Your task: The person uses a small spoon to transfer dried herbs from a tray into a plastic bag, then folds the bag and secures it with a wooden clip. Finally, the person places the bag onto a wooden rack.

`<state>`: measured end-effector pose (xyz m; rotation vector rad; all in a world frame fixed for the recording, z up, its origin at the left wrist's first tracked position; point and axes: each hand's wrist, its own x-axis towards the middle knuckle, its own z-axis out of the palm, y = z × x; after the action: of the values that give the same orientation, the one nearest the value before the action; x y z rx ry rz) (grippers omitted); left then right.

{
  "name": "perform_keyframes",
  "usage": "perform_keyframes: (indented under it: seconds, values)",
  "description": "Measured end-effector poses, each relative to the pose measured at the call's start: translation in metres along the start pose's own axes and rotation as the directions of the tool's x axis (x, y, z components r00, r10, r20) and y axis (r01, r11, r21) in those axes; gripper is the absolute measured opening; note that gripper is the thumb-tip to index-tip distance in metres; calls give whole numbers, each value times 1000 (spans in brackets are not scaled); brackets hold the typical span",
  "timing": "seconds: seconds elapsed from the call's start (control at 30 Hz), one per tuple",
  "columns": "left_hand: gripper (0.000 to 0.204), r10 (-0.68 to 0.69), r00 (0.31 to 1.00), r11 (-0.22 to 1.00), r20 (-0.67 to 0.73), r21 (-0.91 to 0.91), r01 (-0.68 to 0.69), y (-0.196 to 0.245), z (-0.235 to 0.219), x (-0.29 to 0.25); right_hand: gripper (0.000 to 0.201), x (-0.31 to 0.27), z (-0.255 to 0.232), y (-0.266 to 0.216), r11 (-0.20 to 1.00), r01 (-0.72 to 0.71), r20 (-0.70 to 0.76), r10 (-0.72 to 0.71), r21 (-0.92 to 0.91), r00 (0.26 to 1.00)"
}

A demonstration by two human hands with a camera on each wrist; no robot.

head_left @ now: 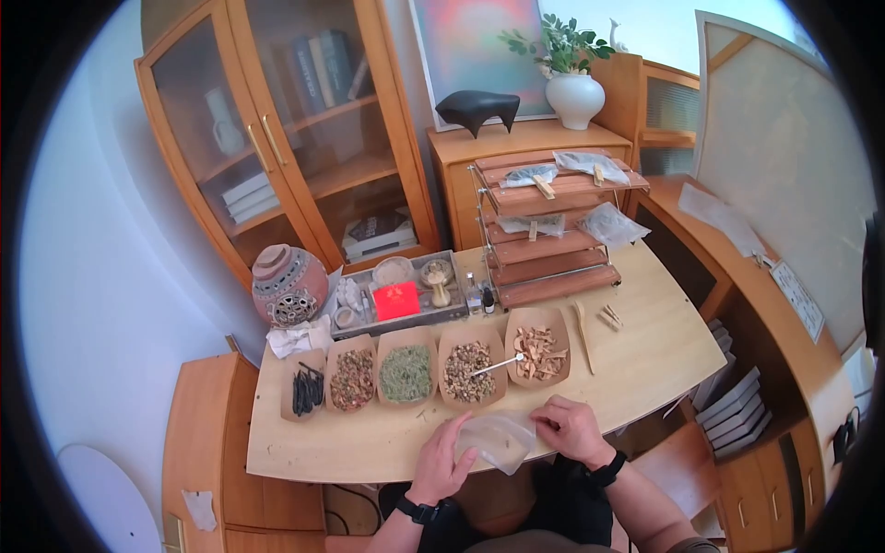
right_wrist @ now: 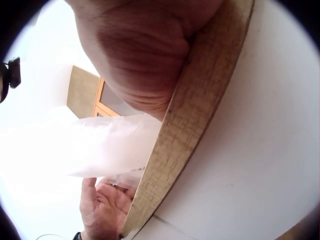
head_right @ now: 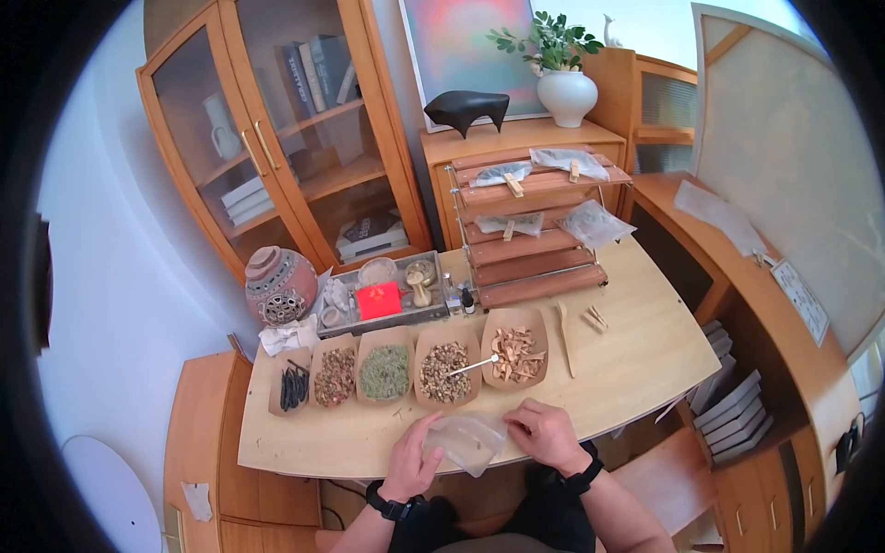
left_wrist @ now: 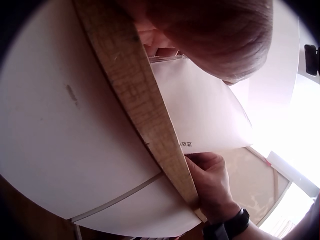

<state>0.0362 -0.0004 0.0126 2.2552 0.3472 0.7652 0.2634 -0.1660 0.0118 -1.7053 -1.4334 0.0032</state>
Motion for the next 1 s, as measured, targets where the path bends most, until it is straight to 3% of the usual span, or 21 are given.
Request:
perform_keyframes:
  seconds: [0.6,0.8,0.87,1.0]
  values:
    - [67,11,1000,1000,-2,-2,-11,-4,0,-4,11,1,0,-2,999,-40,11,40,7,999]
    - [71,47,998,991,-48,-122,-53,-7,0,-5,10,0,0,-3,996,-76,0,76,54,997]
    - [66,15,987,946,-160,-318,-65,-13,6,-8,10,1,1,-1,997,-64,-2,64,48,998]
    - [60,38,993,965,-112,-253,-65,-12,2,-9,10,1,0,-2,997,-62,-4,62,47,998]
